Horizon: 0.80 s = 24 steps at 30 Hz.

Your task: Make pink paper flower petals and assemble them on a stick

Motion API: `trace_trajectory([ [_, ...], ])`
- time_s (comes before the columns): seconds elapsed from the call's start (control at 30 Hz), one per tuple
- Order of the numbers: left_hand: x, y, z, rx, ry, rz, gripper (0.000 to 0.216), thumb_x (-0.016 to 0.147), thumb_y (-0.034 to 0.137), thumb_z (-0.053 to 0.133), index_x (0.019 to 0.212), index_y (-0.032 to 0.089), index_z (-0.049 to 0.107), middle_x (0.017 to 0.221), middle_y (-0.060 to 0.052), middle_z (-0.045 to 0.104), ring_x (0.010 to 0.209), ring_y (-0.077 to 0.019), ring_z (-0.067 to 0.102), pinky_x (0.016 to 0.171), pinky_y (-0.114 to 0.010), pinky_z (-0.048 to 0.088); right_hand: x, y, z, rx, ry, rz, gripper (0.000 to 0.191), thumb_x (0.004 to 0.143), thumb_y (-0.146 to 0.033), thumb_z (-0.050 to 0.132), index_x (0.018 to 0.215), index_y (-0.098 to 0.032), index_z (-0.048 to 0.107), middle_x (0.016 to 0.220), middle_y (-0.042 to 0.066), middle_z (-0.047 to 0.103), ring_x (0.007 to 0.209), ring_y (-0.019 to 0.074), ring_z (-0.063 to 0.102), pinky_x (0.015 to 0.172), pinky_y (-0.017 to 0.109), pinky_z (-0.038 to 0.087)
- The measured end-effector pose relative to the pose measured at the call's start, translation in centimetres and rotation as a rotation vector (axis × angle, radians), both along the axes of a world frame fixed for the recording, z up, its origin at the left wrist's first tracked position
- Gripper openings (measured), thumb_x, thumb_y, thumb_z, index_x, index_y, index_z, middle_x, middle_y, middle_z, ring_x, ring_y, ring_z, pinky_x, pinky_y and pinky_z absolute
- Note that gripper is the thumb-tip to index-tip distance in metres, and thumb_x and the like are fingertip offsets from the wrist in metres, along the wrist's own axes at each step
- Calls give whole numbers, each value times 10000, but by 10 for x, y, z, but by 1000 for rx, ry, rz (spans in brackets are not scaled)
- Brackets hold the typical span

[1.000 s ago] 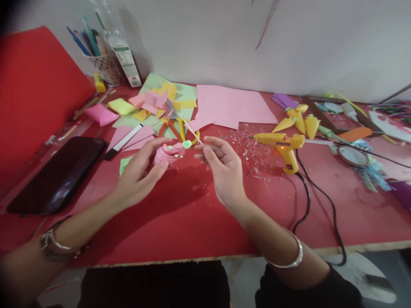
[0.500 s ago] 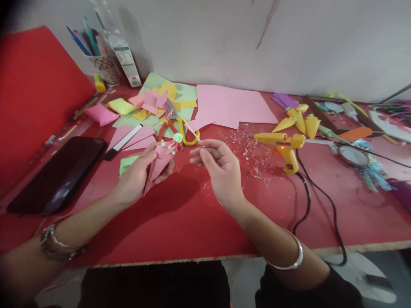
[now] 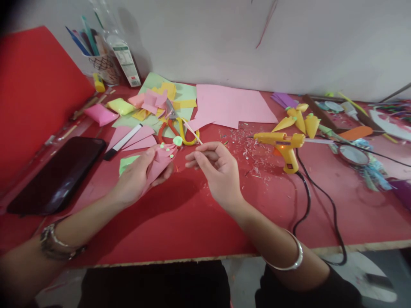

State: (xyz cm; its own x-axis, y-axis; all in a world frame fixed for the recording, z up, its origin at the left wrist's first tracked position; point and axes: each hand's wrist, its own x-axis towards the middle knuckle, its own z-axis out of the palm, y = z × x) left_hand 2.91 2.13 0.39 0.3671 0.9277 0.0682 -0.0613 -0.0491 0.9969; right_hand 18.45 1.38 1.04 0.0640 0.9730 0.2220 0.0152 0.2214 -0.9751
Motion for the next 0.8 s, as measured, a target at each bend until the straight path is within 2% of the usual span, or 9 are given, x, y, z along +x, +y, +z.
trace_trajectory([
  [0.2,2,-2,-1,137,35,79,128,805,308,416,859,191,409,604,50,424,477,-70,374,448,-202,331,1,0,-2,13,-18,-13,37,742,-158,523,751,-184,499,644,-36,649,564,78,622,528,202,501],
  [0.3,1,-3,-2,246,93,125,215,731,264,527,896,190,412,782,9,492,643,-91,473,556,-212,391,1,0,-1,23,-22,-10,37,743,-162,526,747,-184,497,641,-35,648,560,77,618,541,209,507],
  [0.4,-1,-3,-5,333,202,168,281,685,266,592,900,192,426,894,-11,516,775,-123,503,657,-240,413,0,0,0,30,-42,-26,42,737,-164,533,726,-184,497,613,-42,633,537,71,604,534,206,503],
  [0.57,-2,-3,-4,409,404,219,321,661,296,625,909,186,451,895,-3,546,788,-141,513,703,-263,415,0,2,1,37,-86,-67,35,723,-176,545,705,-183,516,571,-56,577,484,48,543,475,184,459],
  [0.7,-1,-3,-3,421,469,211,297,684,302,603,913,184,456,875,2,555,767,-139,521,682,-255,425,1,2,0,50,-73,-67,35,715,-157,542,697,-183,527,567,-59,549,479,39,508,463,176,427],
  [0.8,-1,-3,-3,437,494,206,325,726,299,550,1000,179,422,966,-26,548,845,-154,521,729,-267,428,1,2,0,47,-80,-78,42,708,-149,543,693,-183,525,568,-60,534,477,39,486,464,180,415],
])
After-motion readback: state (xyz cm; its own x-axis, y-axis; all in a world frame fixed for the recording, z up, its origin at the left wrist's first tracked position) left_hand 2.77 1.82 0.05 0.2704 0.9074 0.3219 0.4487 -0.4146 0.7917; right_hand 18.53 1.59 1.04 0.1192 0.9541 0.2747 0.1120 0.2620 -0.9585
